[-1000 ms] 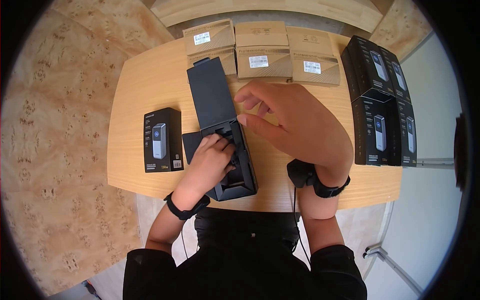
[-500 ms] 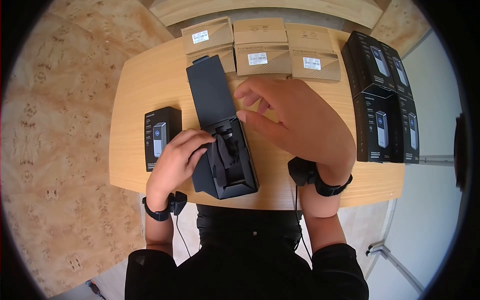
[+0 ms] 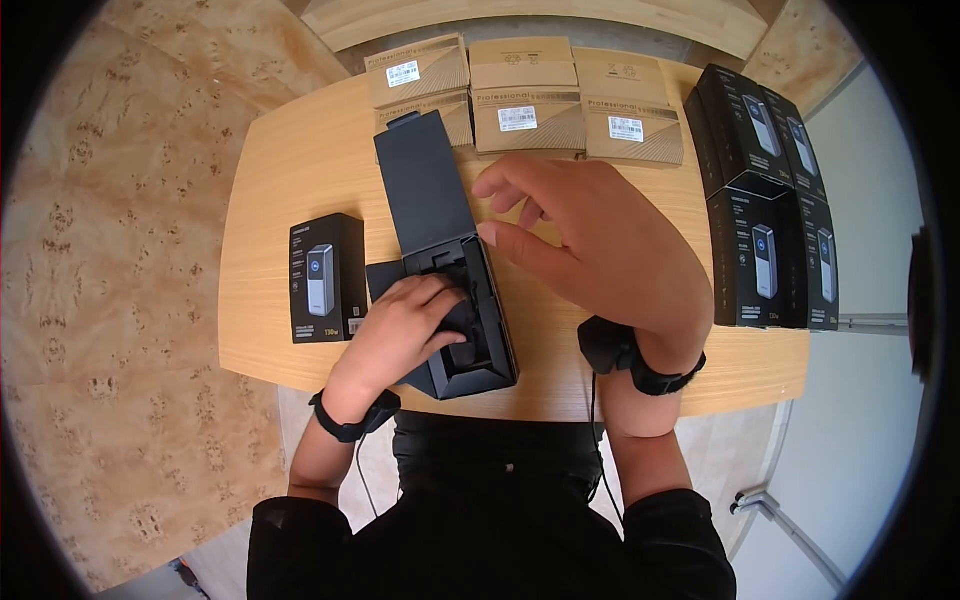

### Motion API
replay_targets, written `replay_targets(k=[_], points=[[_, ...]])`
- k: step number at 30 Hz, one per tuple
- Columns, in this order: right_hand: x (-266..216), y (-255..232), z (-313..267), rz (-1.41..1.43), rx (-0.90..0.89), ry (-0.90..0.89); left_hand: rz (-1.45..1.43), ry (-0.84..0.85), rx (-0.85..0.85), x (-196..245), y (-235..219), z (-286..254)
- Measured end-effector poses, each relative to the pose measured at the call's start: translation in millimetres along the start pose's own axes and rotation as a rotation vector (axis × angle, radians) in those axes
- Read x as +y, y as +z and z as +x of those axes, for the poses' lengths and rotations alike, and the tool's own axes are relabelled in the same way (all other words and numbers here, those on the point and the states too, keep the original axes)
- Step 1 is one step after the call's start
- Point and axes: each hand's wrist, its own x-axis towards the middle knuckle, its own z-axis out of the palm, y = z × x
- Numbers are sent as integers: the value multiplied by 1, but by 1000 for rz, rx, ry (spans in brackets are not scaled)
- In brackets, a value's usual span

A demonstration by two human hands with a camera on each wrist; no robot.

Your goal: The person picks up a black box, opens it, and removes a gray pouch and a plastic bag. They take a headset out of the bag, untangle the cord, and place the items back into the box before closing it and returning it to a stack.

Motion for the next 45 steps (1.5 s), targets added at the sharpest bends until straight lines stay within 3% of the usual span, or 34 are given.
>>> replay_targets(k=[14,17,23,29,35,38,42,45], points=[[-4,-3,2,-74,-94,68,104,-73,79,20,22,-1],[1,6,-1,-51,-10,21,109,-85,76,19,27,-2],[4,9,-5,-42,-9,22,-53,-206,123,28,24,0],[-8,5,-1,-14,-129,108,-15,-132,200,26,30,-7],[-12,6,-3,15,-69,68,41,-131,210,19,46,-9],[-10,5,-7,-47,-253,274,62,-129,195,16,45,-9],[26,37,-28,-1,-401,195,6,-198,223,18,42,-6],[23,64,-30,120,-401,162,12,-244,284,21,51,-8]])
